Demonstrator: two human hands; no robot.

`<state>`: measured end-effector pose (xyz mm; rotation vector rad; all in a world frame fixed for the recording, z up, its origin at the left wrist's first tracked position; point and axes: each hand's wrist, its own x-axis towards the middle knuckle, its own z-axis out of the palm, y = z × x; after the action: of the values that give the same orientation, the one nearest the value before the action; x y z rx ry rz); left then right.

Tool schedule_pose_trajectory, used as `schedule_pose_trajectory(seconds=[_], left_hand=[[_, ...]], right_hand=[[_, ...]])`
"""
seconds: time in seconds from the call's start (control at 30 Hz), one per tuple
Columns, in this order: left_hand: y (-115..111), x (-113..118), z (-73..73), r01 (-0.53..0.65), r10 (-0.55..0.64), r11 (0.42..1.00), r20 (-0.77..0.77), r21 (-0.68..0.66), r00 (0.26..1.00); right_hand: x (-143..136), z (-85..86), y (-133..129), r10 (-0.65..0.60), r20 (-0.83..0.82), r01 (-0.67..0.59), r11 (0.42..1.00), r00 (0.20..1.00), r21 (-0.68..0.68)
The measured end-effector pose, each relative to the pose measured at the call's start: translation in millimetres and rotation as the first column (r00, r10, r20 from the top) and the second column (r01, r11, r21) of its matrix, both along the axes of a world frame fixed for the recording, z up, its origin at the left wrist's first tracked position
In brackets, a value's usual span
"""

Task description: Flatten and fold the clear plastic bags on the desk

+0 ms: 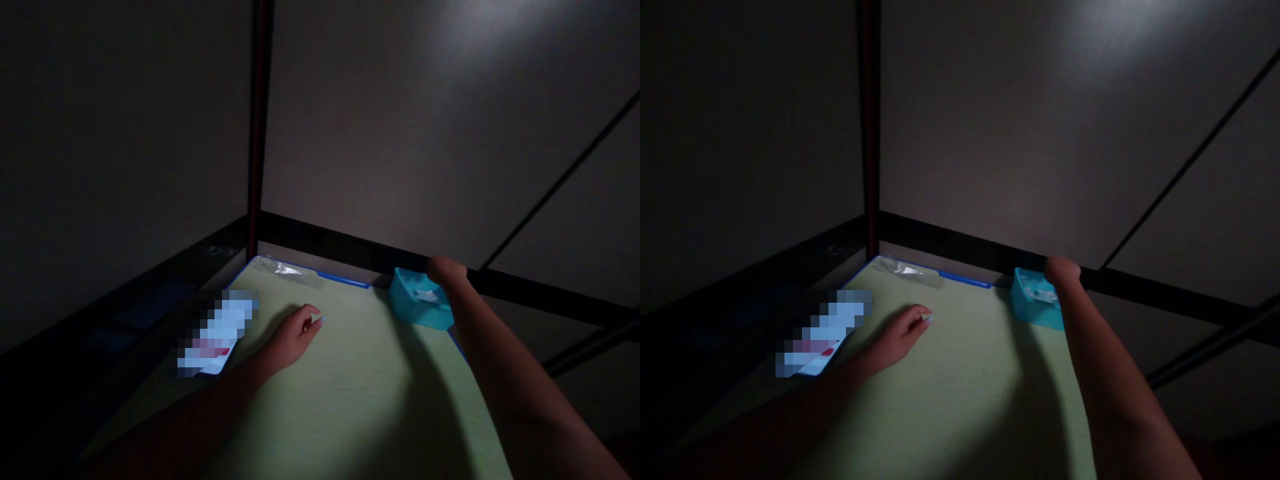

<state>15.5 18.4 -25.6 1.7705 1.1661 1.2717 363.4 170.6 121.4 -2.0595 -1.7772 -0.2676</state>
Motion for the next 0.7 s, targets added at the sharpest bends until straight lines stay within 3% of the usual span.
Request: schedule_pose_trajectory(seconds=[0.1,0.2,0.23,0.3,0.43,0.57,0.7], left_hand=[[-0.5,-0.2,0.2,-0.040,0.044,0.998,-0.098,0.048,0.994],[-0.7,-2.5,3.2,-0.079,0.085,0.996,-0.127,0.051,0.988],[-0.5,-3.5,4.4,-0.086,0.091,0.995,-0.125,0.046,0.988],[0.3,-4.8,6.5,-0.099,0.103,0.994,-0.118,0.040,0.988],[2.7,-4.1,7.8,-0.127,0.134,0.990,-0.132,0.057,0.982],[4.1,-2.6,7.1,-0.101,0.110,0.993,-0.160,0.064,0.981],[3.7,-2.9,8.7,-0.106,0.114,0.993,-0.147,0.057,0.983]], right_hand=[[-43.4,22.2,-3.1,0.063,0.144,-0.062,0.998,0.988,-0.011],[-99.1,19.6,-7.8,0.246,0.223,-0.240,0.969,0.943,-0.056],[-117.8,12.4,-9.4,0.327,0.241,-0.313,0.945,0.914,-0.094],[-152.1,-9.3,-11.8,0.566,0.266,-0.508,0.821,0.780,-0.259],[-201.0,-64.7,-10.9,0.651,0.189,-0.568,0.744,0.735,-0.351],[-223.6,-106.8,-5.2,0.578,0.087,-0.527,0.788,0.811,-0.320],[-233.0,-125.1,-3.2,0.469,-0.020,-0.456,0.848,0.883,-0.269]])
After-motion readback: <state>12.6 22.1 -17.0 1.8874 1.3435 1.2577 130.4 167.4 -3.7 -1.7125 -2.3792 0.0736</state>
